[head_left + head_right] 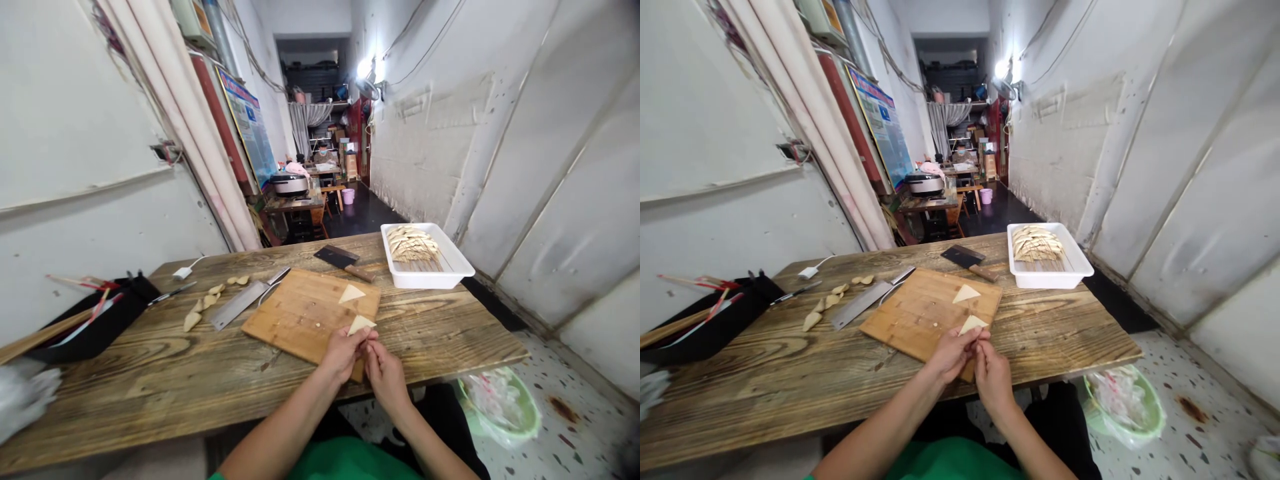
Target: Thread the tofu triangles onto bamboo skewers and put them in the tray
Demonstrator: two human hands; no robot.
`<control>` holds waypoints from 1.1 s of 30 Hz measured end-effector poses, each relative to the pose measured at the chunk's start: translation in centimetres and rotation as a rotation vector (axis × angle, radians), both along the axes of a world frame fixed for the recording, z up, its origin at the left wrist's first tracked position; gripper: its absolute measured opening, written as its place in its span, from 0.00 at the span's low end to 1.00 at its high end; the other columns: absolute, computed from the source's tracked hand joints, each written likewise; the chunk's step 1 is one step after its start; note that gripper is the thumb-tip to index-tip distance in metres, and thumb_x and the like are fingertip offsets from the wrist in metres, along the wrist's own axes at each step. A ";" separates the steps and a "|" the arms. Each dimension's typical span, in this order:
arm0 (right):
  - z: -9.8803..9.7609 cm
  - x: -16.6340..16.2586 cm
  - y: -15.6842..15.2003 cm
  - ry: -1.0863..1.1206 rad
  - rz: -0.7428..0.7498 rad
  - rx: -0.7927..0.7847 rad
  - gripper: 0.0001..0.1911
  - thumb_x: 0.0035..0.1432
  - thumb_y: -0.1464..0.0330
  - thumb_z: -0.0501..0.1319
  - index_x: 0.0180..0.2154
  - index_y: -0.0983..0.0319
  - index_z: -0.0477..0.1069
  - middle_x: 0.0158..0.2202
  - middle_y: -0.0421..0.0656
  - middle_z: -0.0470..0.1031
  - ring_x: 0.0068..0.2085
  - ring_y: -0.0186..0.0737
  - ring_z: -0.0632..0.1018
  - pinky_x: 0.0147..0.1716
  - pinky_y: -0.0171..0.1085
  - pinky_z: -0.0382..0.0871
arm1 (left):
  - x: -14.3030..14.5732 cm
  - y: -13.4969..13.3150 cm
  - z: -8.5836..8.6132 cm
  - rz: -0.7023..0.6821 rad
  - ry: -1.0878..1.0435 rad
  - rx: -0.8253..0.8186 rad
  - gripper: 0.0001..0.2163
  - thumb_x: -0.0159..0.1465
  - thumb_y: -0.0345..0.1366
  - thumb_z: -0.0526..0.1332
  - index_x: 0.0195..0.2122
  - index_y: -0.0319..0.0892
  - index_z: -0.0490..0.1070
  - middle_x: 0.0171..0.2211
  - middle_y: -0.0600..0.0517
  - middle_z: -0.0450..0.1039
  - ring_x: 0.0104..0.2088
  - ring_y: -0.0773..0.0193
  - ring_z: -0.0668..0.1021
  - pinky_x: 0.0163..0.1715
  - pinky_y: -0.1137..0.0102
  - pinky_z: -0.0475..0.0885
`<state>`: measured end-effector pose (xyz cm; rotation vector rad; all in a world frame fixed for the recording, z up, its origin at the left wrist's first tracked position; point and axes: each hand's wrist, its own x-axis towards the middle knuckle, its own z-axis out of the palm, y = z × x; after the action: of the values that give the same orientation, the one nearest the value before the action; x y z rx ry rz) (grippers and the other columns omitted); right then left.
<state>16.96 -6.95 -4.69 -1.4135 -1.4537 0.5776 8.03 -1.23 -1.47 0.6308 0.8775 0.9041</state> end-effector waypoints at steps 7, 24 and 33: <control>-0.3 -0.3 -0.3 -0.022 -0.001 0.009 0.19 0.62 0.64 0.45 0.38 0.66 0.71 0.18 0.40 0.69 0.19 0.35 0.70 0.19 0.30 0.59 | -0.2 0.4 -0.3 0.027 -0.070 0.013 0.14 0.44 0.35 0.70 0.29 0.32 0.72 0.27 0.45 0.75 0.23 0.71 0.74 0.23 0.78 0.66; 0.2 0.6 -1.4 -0.210 0.041 0.037 0.18 0.64 0.67 0.45 0.32 0.62 0.71 0.24 0.42 0.74 0.25 0.36 0.76 0.26 0.30 0.66 | -2.6 1.8 0.8 0.048 -0.062 -0.033 0.09 0.54 0.30 0.64 0.36 0.37 0.70 0.37 0.45 0.74 0.38 0.65 0.76 0.45 0.66 0.70; 10.9 13.7 6.6 -0.872 -0.408 -0.187 0.16 0.65 0.66 0.46 0.38 0.64 0.71 0.30 0.47 0.76 0.32 0.40 0.78 0.30 0.32 0.66 | -9.8 -1.8 1.9 -0.038 0.044 -0.010 0.22 0.46 0.42 0.69 0.40 0.36 0.73 0.33 0.44 0.76 0.37 0.59 0.77 0.47 0.64 0.68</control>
<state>30.62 -0.30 6.19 -2.1934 -1.6973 -0.2176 -1.75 -3.01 0.38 0.6583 0.9066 0.8540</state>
